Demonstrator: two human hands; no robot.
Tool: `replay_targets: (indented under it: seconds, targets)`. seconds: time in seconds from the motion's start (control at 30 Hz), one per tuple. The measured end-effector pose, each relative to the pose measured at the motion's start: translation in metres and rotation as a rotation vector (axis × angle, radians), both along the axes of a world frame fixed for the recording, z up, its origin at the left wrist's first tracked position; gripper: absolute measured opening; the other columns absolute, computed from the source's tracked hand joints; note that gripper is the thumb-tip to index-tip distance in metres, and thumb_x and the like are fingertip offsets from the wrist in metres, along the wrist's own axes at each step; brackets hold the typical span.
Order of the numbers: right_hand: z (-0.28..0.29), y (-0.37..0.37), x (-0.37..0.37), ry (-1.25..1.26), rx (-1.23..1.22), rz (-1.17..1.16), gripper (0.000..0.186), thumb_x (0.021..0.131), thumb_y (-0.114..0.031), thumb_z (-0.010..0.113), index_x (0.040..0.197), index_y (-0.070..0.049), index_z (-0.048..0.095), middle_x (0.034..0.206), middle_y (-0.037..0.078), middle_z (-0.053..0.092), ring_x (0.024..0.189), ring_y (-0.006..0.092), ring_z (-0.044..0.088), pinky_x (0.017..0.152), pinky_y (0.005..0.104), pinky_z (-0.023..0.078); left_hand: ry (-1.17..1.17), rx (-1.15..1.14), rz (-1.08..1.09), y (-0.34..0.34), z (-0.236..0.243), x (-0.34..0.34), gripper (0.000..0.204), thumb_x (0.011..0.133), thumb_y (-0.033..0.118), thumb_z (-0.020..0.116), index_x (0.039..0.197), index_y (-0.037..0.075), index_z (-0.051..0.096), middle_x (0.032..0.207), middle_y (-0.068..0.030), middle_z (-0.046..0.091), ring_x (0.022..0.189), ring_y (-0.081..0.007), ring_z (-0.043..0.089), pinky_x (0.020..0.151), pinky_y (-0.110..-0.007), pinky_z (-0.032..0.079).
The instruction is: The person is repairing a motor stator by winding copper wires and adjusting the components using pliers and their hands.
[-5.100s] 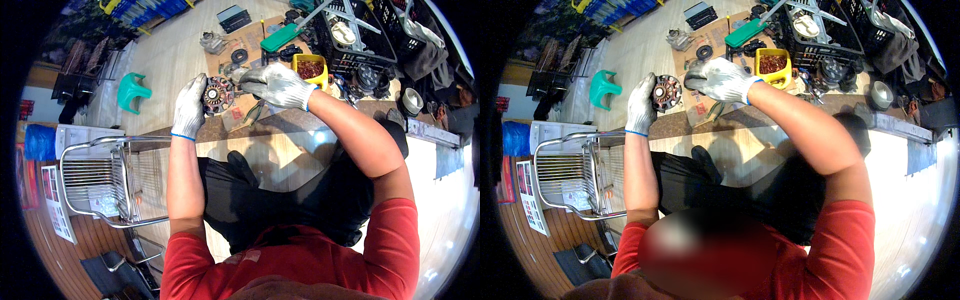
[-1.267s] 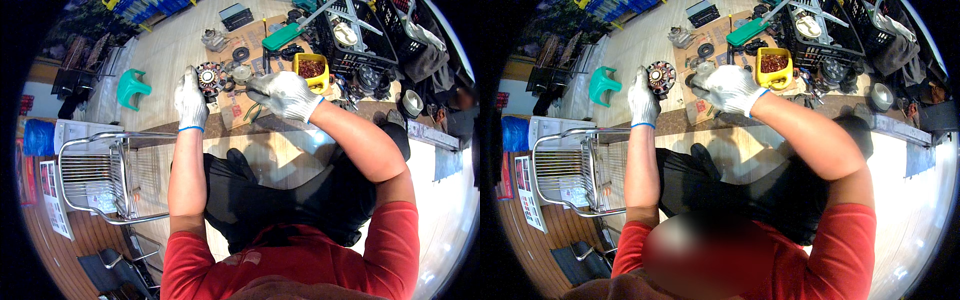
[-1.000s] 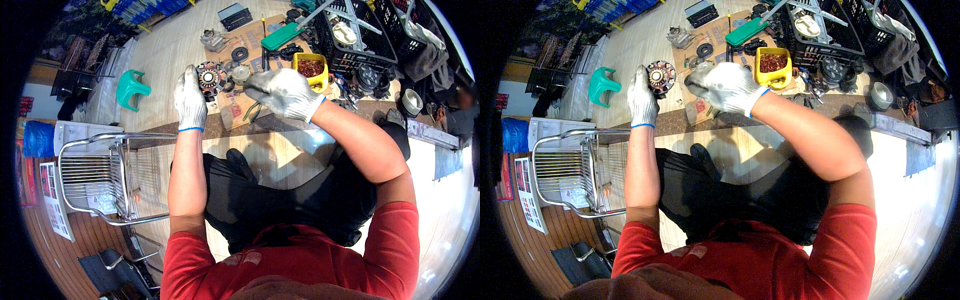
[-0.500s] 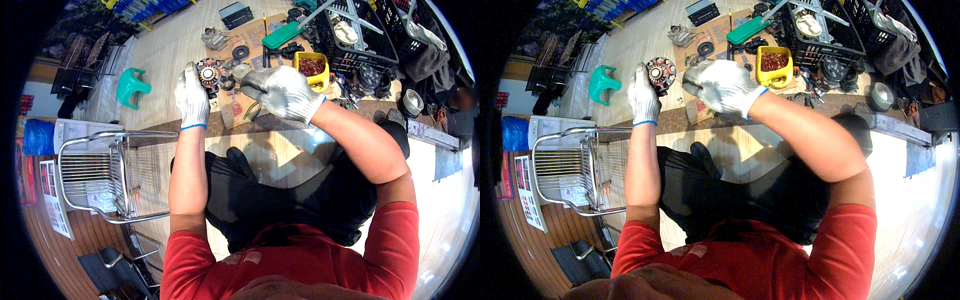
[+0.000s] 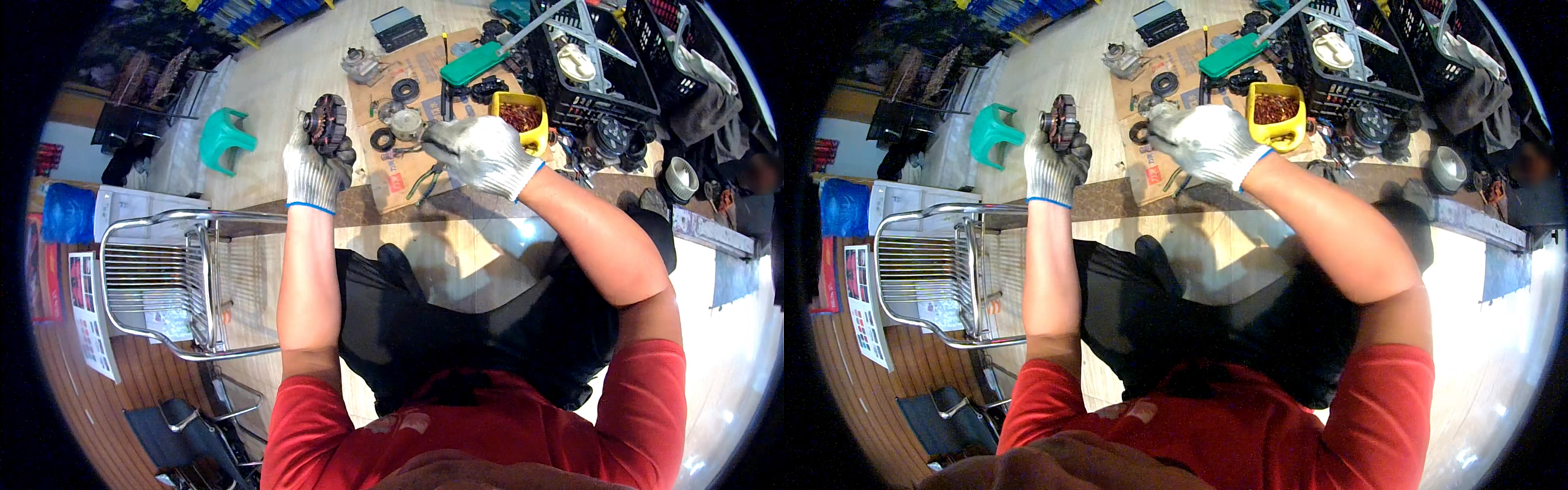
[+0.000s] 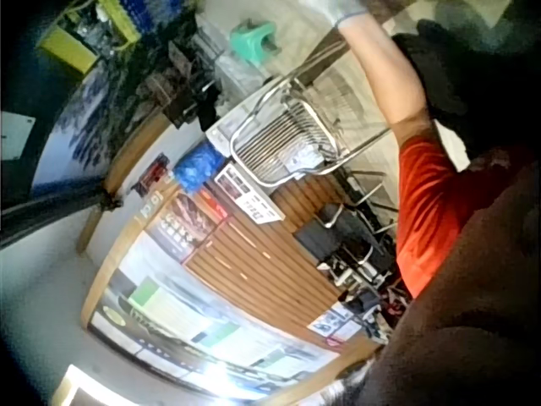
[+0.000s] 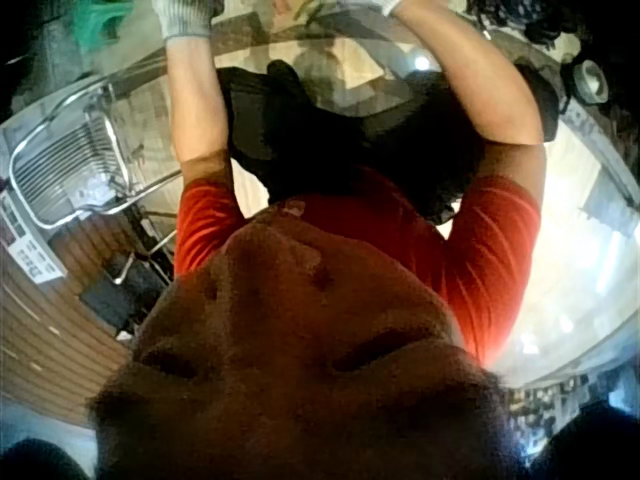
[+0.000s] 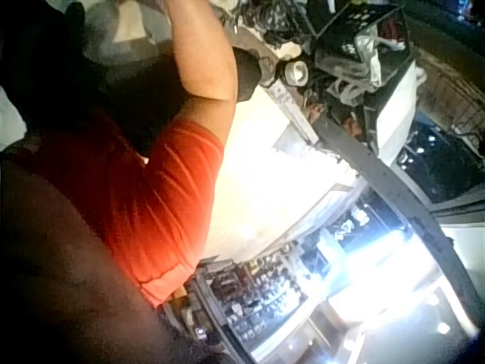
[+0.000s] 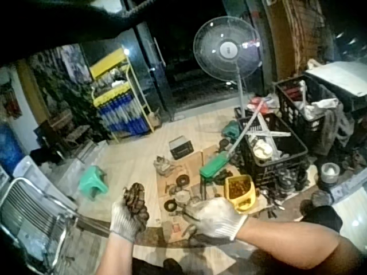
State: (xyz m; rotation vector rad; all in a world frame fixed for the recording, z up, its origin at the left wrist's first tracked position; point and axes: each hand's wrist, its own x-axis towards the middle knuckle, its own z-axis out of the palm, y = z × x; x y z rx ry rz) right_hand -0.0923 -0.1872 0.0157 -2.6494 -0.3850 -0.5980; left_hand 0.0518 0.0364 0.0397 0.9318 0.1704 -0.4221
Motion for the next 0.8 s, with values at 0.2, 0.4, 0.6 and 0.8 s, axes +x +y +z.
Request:
replay_targets:
  seconds: [0.2, 0.4, 0.6, 0.8]
  targets:
    - [-0.028, -0.028, 0.025, 0.105, 0.045, -0.019, 0.034, 0.094, -0.04, 0.055, 0.121, -0.021, 0.065, 0.09, 0.015, 0.07, 0.079, 0.0344, 0.068, 0.067, 0.046, 0.054, -0.074, -0.085, -0.154, 0.005, 0.008, -0.008, 0.039, 0.096, 0.045, 0.055, 0.108, 0.01, 0.067, 0.077, -0.0058, 0.067, 0.046, -0.0136, 0.048, 0.039, -0.029, 0.034]
    - [-0.007, -0.023, 0.024, 0.536, 0.076, 0.063, 0.053, 0.088, -0.042, 0.062, 0.13, -0.009, 0.059, 0.124, 0.018, 0.063, 0.108, 0.0366, 0.063, 0.091, 0.0408, 0.051, -0.108, 0.062, -0.184, -0.003, -0.003, -0.013, 0.042, 0.1, 0.038, 0.052, 0.111, -0.001, 0.064, 0.094, -0.0133, 0.071, 0.068, -0.02, 0.067, 0.052, -0.029, 0.052]
    - [0.009, 0.007, 0.029, 0.355, 0.31, 0.188, 0.058, 0.088, -0.047, 0.056, 0.124, -0.001, 0.056, 0.119, 0.024, 0.063, 0.109, 0.041, 0.06, 0.093, 0.0447, 0.047, -0.188, 0.074, -0.259, -0.018, -0.014, -0.021, 0.044, 0.101, 0.034, 0.053, 0.113, -0.008, 0.06, 0.101, -0.0197, 0.07, 0.084, -0.028, 0.07, 0.073, -0.037, 0.061]
    - [0.016, 0.018, 0.032, 0.615, 0.784, 0.184, 0.023, 0.09, -0.018, 0.054, 0.106, -0.003, 0.062, 0.104, 0.02, 0.064, 0.093, 0.0377, 0.064, 0.077, 0.0446, 0.051, -0.151, 0.122, -0.215, -0.024, -0.011, -0.025, 0.044, 0.1, 0.039, 0.053, 0.111, -0.002, 0.064, 0.095, -0.0157, 0.072, 0.073, -0.0225, 0.071, 0.052, -0.029, 0.054]
